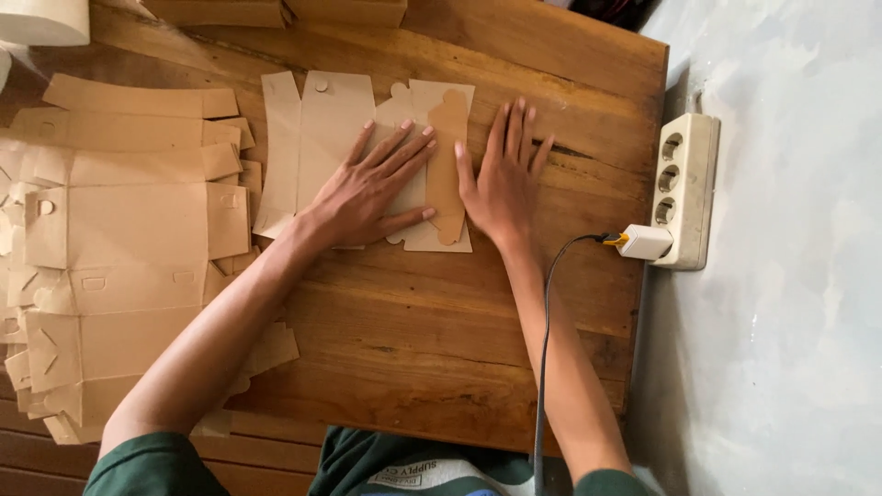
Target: The person assembles flat cardboard box blanks on a wooden table. They fold the side flaps inward and press the seams to secure the shape, then flip the piece and repeat the folding process on the other side. The person handles several blanks sequentially, stacking the finished pieces.
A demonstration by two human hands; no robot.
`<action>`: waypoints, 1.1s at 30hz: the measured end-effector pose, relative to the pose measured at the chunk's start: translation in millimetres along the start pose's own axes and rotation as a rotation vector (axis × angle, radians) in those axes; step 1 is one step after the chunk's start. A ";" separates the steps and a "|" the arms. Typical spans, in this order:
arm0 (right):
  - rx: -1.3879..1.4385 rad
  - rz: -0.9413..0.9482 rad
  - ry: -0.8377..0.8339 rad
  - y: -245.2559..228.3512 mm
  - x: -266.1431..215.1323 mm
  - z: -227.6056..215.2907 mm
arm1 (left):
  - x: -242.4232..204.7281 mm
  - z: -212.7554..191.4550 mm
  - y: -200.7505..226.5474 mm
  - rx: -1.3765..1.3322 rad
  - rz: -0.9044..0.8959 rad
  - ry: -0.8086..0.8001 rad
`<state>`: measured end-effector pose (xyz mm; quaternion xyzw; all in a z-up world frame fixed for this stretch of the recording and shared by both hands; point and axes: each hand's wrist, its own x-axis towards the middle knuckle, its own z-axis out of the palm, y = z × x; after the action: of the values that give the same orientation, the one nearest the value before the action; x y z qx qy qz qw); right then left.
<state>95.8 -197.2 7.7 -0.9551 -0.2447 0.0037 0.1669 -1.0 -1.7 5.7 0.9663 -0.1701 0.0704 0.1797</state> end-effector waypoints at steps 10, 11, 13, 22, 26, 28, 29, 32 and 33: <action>0.070 -0.024 -0.084 -3.1 -60.6 -9.3 | -1.8 4.8 -2.5 -0.012 -0.025 -0.005; 0.066 -0.031 -0.084 -2.2 -58.1 -7.8 | -1.2 5.4 -2.8 -0.012 -0.029 0.002; 0.063 0.002 -0.085 -1.3 -54.0 -3.2 | -1.5 6.4 -3.7 -0.006 -0.028 0.004; -0.021 0.064 -0.024 -6.7 -19.2 9.7 | -2.1 6.0 -1.5 0.010 -0.038 0.005; -0.043 0.089 -0.021 -7.0 2.2 15.2 | -1.5 6.3 -2.8 0.020 -0.027 0.005; -0.057 0.106 -0.002 -5.8 14.0 19.9 | -2.1 5.3 -0.9 0.000 -0.036 0.004; -0.056 0.104 -0.002 -4.5 18.1 20.8 | -0.2 6.4 -1.5 0.001 -0.038 0.004; -0.009 0.133 0.038 -7.3 24.3 25.0 | -1.9 6.2 -3.3 -0.012 -0.049 -0.010; -0.003 0.128 0.047 -8.6 23.7 24.1 | -2.2 4.7 -3.0 -0.012 -0.044 -0.007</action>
<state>110.5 -171.4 -10.6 -0.9689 -0.1790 -0.0084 0.1704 -1.6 -0.1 -0.1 0.9690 -0.1500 0.0618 0.1865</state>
